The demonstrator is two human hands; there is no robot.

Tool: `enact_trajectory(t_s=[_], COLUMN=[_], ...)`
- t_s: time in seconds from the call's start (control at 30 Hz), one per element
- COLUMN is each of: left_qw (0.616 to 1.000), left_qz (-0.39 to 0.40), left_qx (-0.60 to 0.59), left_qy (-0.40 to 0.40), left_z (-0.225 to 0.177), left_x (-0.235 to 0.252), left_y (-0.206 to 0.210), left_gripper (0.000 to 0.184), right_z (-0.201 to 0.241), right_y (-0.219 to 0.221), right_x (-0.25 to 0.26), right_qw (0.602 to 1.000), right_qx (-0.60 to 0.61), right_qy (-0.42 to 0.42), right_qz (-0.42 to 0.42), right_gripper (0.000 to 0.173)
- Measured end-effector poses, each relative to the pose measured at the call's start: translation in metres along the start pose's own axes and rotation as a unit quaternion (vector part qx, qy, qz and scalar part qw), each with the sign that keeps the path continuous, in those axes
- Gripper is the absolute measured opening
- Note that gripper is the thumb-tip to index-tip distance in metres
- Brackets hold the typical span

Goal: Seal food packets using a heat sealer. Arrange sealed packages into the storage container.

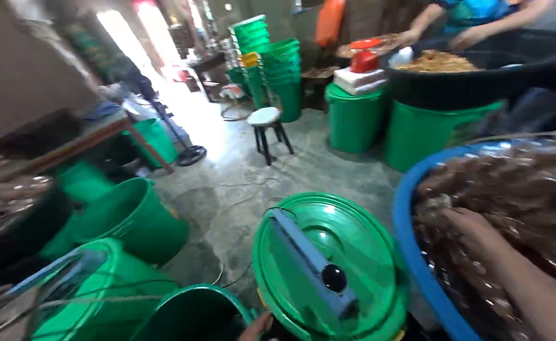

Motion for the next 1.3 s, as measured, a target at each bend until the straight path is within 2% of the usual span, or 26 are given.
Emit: enact_trajectory(t_s=[0.03,0.1,0.17,0.2,0.27,0.3,0.37,0.4,0.43,0.47,0.53,0.57,0.6,0.63,0.67,0.73,0.8,0.87,0.93,0.97,1.03,1.1,1.17,1.2,1.23,1.3], left_qw=[0.997,0.971,0.915,0.880,0.808,0.785,0.770,0.771,0.784,0.817,0.908,0.940,0.958,0.966,0.970,0.972,0.972,0.970,0.963,0.960,0.956,0.954,0.954,0.956,0.959,0.960], left_qz=[0.035,0.116,0.218,0.260,0.313,0.305,0.213,0.177,0.161,0.149,0.107,0.082,0.056,0.032,0.009,-0.041,-0.093,-0.132,-0.154,-0.160,-0.164,-0.174,-0.183,-0.182,-0.178,-0.165], left_qx=[-0.061,-0.198,-0.337,-0.397,-0.493,-0.522,-0.538,-0.540,-0.537,-0.513,-0.394,-0.330,-0.281,-0.250,-0.235,-0.227,-0.215,-0.205,-0.215,-0.223,-0.233,-0.233,-0.227,-0.218,-0.208,-0.207], left_qy=[0.023,0.063,0.047,0.011,-0.081,-0.135,-0.269,-0.288,-0.266,-0.219,-0.090,-0.030,0.021,0.055,0.066,0.042,0.014,-0.016,-0.049,-0.061,-0.074,-0.072,-0.073,-0.075,-0.078,-0.089], left_z=[-0.023,-0.069,-0.109,-0.122,-0.129,-0.127,-0.109,-0.098,-0.087,-0.077,-0.059,-0.055,-0.054,-0.054,-0.053,-0.045,-0.038,-0.029,-0.021,-0.020,-0.021,-0.022,-0.022,-0.021,-0.020,-0.012], left_x=[0.003,0.000,-0.007,-0.008,-0.005,-0.001,0.006,0.008,0.010,0.014,0.021,0.022,0.023,0.023,0.025,0.037,0.055,0.071,0.086,0.094,0.109,0.125,0.139,0.145,0.151,0.158], left_y=[0.022,0.068,0.110,0.130,0.161,0.171,0.179,0.178,0.175,0.171,0.156,0.148,0.141,0.136,0.132,0.124,0.116,0.111,0.106,0.102,0.093,0.081,0.071,0.068,0.066,0.065], left_gripper=[0.045,0.047,0.068,0.079,0.085,0.075,0.045,0.035,0.030,0.038,0.051,0.052,0.051,0.050,0.049,0.048,0.049,0.050,0.051,0.051,0.052,0.054,0.053,0.051,0.050,0.048], right_z=[0.006,0.020,0.038,0.044,0.037,0.029,0.016,0.009,0.003,-0.004,-0.022,-0.031,-0.038,-0.041,-0.038,-0.015,0.011,0.024,0.039,0.051,0.079,0.108,0.117,0.111,0.102,0.082], right_y=[-0.008,-0.026,-0.032,-0.027,-0.003,0.014,0.044,0.053,0.059,0.064,0.078,0.087,0.095,0.102,0.109,0.123,0.137,0.153,0.164,0.168,0.167,0.165,0.165,0.167,0.170,0.179], right_x=[-0.019,-0.067,-0.138,-0.178,-0.249,-0.275,-0.310,-0.319,-0.322,-0.322,-0.322,-0.323,-0.321,-0.316,-0.309,-0.291,-0.278,-0.272,-0.259,-0.248,-0.232,-0.246,-0.282,-0.296,-0.304,-0.307], right_qw=[0.999,0.987,0.964,0.952,0.933,0.923,0.891,0.883,0.884,0.889,0.893,0.884,0.885,0.901,0.922,0.950,0.947,0.934,0.927,0.926,0.930,0.895,0.810,0.776,0.756,0.758], right_qx=[0.025,0.083,0.128,0.138,0.140,0.122,0.043,0.012,0.000,0.019,0.128,0.164,0.167,0.143,0.107,0.027,-0.059,-0.139,-0.129,-0.116,-0.109,-0.129,-0.237,-0.298,-0.347,-0.386], right_qy=[-0.039,-0.136,-0.231,-0.271,-0.330,-0.358,-0.420,-0.415,-0.372,-0.301,-0.081,0.041,0.119,0.137,0.100,-0.057,-0.186,-0.229,-0.261,-0.274,-0.239,-0.265,-0.350,-0.374,-0.383,-0.380], right_qz=[-0.007,-0.037,-0.037,-0.025,0.027,0.072,0.166,0.218,0.282,0.345,0.425,0.436,0.417,0.385,0.359,0.305,0.255,0.238,0.235,0.232,0.258,0.336,0.407,0.411,0.402,0.364], right_gripper=[0.045,0.049,0.058,0.057,0.047,0.046,0.050,0.054,0.060,0.062,0.049,0.040,0.031,0.024,0.020,0.024,0.031,0.038,0.040,0.035,0.033,0.039,0.053,0.064,0.073,0.081])
Point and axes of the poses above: each hand's wrist, its own x-axis towards the middle knuckle, its own y-axis out of the palm, z = x × y, the point moved 10 cm from there along x, towards the middle knuckle, and after that the axes turned 13 degrees about -z, right-handed, at the moved point
